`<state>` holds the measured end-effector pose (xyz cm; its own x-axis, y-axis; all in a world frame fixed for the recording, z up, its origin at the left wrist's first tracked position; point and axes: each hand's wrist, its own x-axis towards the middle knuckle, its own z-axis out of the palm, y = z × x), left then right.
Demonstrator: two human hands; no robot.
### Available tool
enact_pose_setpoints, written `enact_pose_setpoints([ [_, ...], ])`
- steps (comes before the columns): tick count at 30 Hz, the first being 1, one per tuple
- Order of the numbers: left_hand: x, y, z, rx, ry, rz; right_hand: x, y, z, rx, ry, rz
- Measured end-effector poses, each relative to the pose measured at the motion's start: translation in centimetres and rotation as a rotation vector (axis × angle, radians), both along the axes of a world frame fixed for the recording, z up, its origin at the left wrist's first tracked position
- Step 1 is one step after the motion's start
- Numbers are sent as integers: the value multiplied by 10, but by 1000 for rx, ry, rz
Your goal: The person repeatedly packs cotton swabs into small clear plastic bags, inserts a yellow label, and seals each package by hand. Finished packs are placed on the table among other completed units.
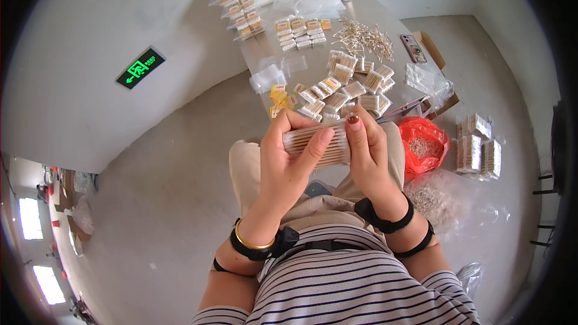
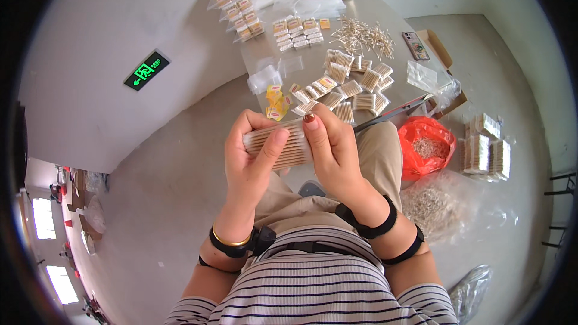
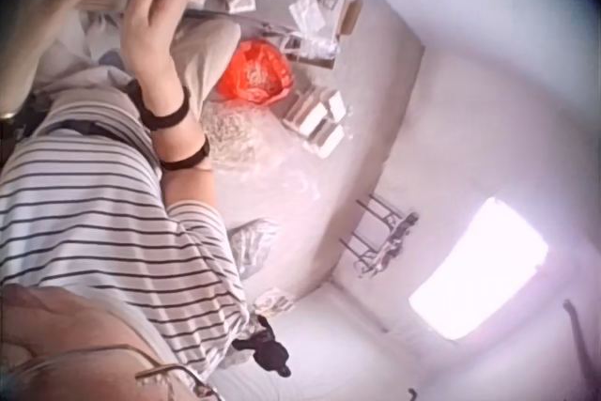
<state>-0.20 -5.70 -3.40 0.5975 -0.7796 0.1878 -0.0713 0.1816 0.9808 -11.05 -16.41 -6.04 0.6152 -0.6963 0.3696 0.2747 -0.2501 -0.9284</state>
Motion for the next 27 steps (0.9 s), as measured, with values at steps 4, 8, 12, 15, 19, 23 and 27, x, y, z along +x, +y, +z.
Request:
enact_pose_setpoints([
  [4,-3,6,10,-47,84,-21,1,3,3,-52,-56,-13],
  [8,2,15,10,-52,173,-58,-2,4,5,-132,-32,-5],
  [12,10,18,8,-26,67,-78,-2,6,2,-242,11,25],
  [15,12,18,9,-1,131,-167,-2,4,0,-37,-1,60],
  [19,-2,10,14,-197,113,-193,12,7,12,867,-131,151],
  [23,7,7,8,-277,-208,-231,5,-4,9,1066,56,327],
  [27,14,13,10,-247,-192,-359,-1,-3,17,1128,144,410],
])
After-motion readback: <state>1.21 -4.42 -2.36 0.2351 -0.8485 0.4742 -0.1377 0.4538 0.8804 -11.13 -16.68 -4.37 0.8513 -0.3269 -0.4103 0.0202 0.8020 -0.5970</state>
